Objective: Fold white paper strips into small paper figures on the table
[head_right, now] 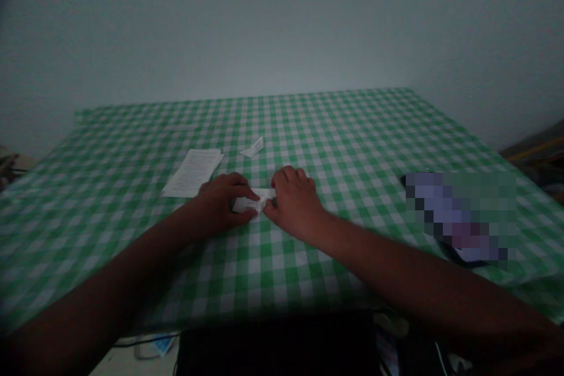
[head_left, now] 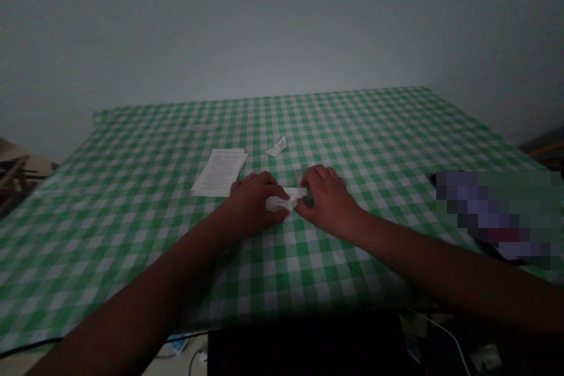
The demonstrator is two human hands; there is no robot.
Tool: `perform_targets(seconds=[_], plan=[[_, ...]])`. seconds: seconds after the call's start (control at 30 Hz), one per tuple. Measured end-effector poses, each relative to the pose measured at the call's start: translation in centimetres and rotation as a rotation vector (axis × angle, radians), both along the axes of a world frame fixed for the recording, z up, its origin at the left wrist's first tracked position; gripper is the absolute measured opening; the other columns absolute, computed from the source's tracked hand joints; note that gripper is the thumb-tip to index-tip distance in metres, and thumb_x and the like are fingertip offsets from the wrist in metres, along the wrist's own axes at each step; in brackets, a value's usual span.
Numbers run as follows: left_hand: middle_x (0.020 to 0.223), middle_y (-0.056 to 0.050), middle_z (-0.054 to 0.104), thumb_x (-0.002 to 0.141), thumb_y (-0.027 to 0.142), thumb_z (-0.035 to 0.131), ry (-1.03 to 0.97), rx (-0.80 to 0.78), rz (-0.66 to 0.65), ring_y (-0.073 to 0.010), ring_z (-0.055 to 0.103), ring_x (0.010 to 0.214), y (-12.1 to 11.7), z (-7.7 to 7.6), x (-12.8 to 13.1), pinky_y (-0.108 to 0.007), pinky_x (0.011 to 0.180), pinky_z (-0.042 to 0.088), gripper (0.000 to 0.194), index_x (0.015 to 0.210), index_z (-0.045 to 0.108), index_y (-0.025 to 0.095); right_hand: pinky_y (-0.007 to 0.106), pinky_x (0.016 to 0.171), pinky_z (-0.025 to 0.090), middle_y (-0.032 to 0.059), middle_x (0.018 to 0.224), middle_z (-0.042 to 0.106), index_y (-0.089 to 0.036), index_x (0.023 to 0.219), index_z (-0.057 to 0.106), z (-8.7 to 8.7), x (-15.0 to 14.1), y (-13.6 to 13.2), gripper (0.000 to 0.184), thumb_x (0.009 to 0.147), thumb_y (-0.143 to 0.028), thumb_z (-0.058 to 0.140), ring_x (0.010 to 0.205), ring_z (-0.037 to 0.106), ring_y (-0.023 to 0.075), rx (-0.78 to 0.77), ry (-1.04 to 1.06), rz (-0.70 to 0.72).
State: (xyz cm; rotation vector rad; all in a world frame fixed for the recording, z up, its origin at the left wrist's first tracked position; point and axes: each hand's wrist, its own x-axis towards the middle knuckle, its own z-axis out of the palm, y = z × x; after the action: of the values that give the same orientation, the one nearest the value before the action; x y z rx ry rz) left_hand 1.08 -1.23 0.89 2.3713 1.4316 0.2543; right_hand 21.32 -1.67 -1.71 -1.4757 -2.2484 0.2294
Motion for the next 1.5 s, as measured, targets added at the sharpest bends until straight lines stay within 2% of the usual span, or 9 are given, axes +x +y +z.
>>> perform_targets(seconds=[0.23, 0.37, 0.43, 0.6, 0.87, 1.03, 1.17, 1.3, 1.5], plan=[[0.115, -0.003, 0.060, 0.081, 0.042, 0.071, -0.003, 0.005, -0.028, -0.0274, 0.055, 0.109, 0.2, 0.0, -0.4, -0.048, 0.095, 0.038, 0.027, 0.106, 0.073, 0.033, 0.043, 0.079, 0.044, 0.0106, 0.102, 0.059, -0.020, 0.094, 0.053, -0.3, 1.3, 1.0, 0.015, 0.080, -0.025, 0.056, 0.097, 0.052, 0.0289, 0.002, 0.002, -0.043], [0.114, -0.004, 0.059, 0.089, 0.035, 0.062, -0.064, -0.044, -0.183, -0.0220, 0.058, 0.103, 0.7, 0.1, -1.1, -0.040, 0.094, 0.044, 0.026, 0.112, 0.071, 0.029, 0.042, 0.079, 0.043, 0.0100, 0.100, 0.059, -0.020, 0.092, 0.054, -0.1, 1.9, 1.7, 0.013, 0.080, -0.020, 0.054, 0.096, 0.052, 0.0276, -0.013, 0.040, -0.017], [0.114, -0.005, 0.059, 0.091, 0.032, 0.059, -0.089, -0.079, -0.214, -0.0202, 0.059, 0.100, 0.8, 0.2, -1.3, -0.036, 0.092, 0.046, 0.027, 0.114, 0.070, 0.027, 0.040, 0.081, 0.043, 0.0086, 0.098, 0.060, -0.020, 0.092, 0.054, 0.2, 2.1, 1.8, 0.013, 0.080, -0.017, 0.053, 0.095, 0.052, 0.0258, -0.024, 0.082, 0.025], [0.118, -0.005, 0.059, 0.092, 0.030, 0.056, -0.133, -0.124, -0.225, -0.0185, 0.061, 0.097, 0.5, -0.3, -1.0, -0.034, 0.089, 0.050, 0.032, 0.122, 0.066, 0.025, 0.039, 0.085, 0.043, 0.0072, 0.098, 0.062, -0.020, 0.095, 0.056, 0.7, 2.0, 1.2, 0.011, 0.085, -0.021, 0.058, 0.096, 0.053, 0.0240, -0.031, 0.093, 0.187], [0.115, -0.005, 0.059, 0.095, 0.024, 0.051, -0.159, -0.113, -0.232, -0.0187, 0.060, 0.103, -0.3, -0.6, -0.3, -0.035, 0.097, 0.048, 0.027, 0.117, 0.067, 0.025, 0.039, 0.088, 0.040, 0.0064, 0.101, 0.063, -0.020, 0.100, 0.066, 0.3, 1.7, 0.5, 0.013, 0.089, -0.024, 0.060, 0.098, 0.053, 0.0235, -0.031, 0.018, 0.332], [0.116, -0.005, 0.057, 0.095, 0.021, 0.050, -0.175, -0.108, -0.249, -0.0180, 0.060, 0.104, -0.4, -0.7, -0.5, -0.034, 0.097, 0.048, 0.029, 0.120, 0.064, 0.026, 0.040, 0.088, 0.040, 0.0066, 0.104, 0.063, -0.021, 0.103, 0.070, 0.4, 1.9, 0.6, 0.016, 0.091, -0.027, 0.061, 0.099, 0.053, 0.0235, -0.049, 0.004, 0.348], [0.113, -0.004, 0.059, 0.093, 0.023, 0.054, -0.189, -0.110, -0.208, -0.0174, 0.061, 0.097, -0.3, -0.8, -0.5, -0.033, 0.091, 0.050, 0.027, 0.119, 0.063, 0.025, 0.040, 0.088, 0.041, 0.0071, 0.106, 0.063, -0.023, 0.109, 0.071, 0.9, 1.9, 0.5, 0.020, 0.094, -0.030, 0.060, 0.099, 0.053, 0.0232, -0.062, -0.018, 0.354], [0.108, -0.003, 0.060, 0.091, 0.024, 0.058, -0.171, -0.093, -0.167, -0.0161, 0.061, 0.089, -0.4, -0.5, -0.4, -0.032, 0.085, 0.052, 0.024, 0.114, 0.064, 0.023, 0.042, 0.087, 0.041, 0.0082, 0.108, 0.063, -0.025, 0.110, 0.074, 1.9, 1.9, -0.1, 0.024, 0.098, -0.029, 0.053, 0.101, 0.054, 0.0247, -0.069, -0.160, 0.377], [0.115, -0.004, 0.057, 0.093, 0.027, 0.058, -0.177, -0.086, -0.187, -0.0169, 0.060, 0.101, -0.3, -0.6, -0.6, -0.032, 0.095, 0.050, 0.025, 0.116, 0.066, 0.023, 0.047, 0.095, 0.044, 0.0148, 0.126, 0.059, -0.019, 0.130, 0.064, 2.4, 1.8, -1.7, 0.036, 0.101, -0.024, 0.044, 0.116, 0.051, 0.0302, -0.026, -0.315, 0.379]])
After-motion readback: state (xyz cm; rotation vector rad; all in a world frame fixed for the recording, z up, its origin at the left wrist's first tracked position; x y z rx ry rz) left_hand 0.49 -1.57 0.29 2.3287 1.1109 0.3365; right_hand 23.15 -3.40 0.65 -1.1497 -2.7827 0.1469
